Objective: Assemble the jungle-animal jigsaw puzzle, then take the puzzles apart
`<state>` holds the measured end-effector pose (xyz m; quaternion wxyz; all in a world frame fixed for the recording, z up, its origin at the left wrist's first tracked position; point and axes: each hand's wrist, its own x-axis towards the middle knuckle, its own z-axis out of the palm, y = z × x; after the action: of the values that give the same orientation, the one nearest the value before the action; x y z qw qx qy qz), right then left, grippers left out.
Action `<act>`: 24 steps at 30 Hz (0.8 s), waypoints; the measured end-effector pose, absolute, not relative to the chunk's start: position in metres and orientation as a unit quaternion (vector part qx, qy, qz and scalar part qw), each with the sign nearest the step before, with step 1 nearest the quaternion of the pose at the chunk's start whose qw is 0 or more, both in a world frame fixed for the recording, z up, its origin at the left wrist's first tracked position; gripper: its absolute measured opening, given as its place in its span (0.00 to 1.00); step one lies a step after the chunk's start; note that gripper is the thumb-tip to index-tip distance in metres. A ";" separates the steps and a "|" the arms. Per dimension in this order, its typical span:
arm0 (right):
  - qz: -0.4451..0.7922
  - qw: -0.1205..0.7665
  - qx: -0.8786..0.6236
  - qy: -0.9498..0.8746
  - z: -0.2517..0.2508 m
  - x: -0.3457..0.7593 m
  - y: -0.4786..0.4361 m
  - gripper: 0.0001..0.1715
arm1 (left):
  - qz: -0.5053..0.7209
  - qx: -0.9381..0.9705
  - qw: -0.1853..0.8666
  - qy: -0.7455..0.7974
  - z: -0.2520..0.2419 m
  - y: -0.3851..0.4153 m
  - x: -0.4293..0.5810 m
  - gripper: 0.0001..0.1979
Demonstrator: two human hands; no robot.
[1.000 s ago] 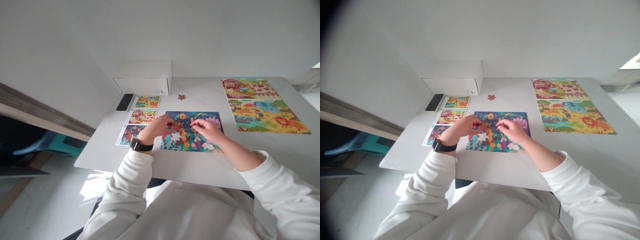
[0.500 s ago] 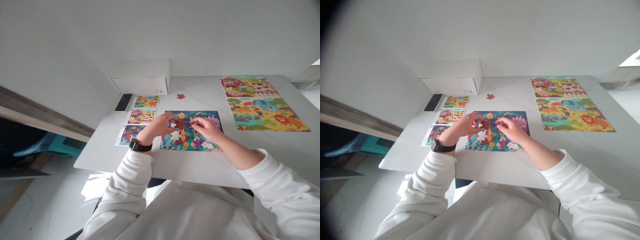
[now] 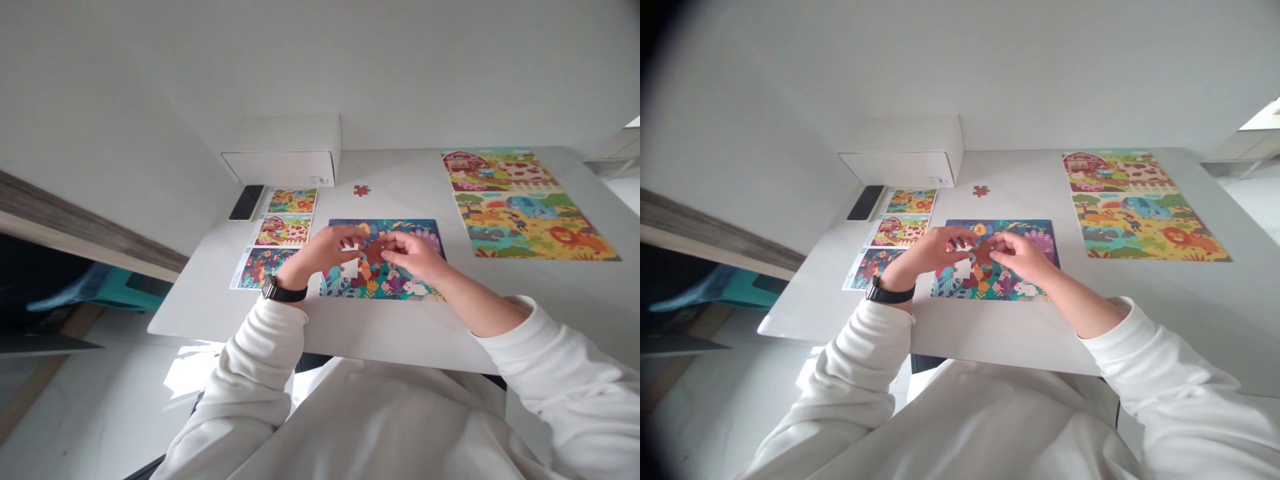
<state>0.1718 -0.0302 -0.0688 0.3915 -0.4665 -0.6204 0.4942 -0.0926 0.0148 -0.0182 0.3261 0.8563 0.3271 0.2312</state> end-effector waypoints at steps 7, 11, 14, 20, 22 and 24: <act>0.514 0.393 -0.473 -0.598 -0.068 0.170 -0.031 0.21 | 0.228 0.831 0.347 0.369 -0.013 0.014 -0.092 0.09; 0.515 0.390 -0.473 -0.599 -0.068 0.170 -0.032 0.20 | 0.224 0.833 0.338 0.377 -0.016 0.016 -0.093 0.09; 0.510 0.388 -0.477 -0.601 -0.068 0.171 -0.032 0.18 | 0.221 0.834 0.336 0.378 -0.017 0.017 -0.093 0.09; 0.517 0.382 -0.479 -0.598 -0.065 0.170 -0.033 0.20 | 0.212 0.834 0.345 0.375 -0.015 0.016 -0.092 0.09; 0.518 0.379 -0.479 -0.599 -0.064 0.169 -0.034 0.21 | 0.209 0.833 0.349 0.374 -0.014 0.015 -0.092 0.09; 0.514 0.376 -0.481 -0.603 -0.063 0.169 -0.034 0.22 | 0.206 0.833 0.350 0.376 -0.013 0.015 -0.092 0.10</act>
<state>0.1691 -0.0338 -0.0631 0.3761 -0.4805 -0.6028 0.5141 -0.0920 0.0149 -0.0129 0.3495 0.8333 0.3756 0.2060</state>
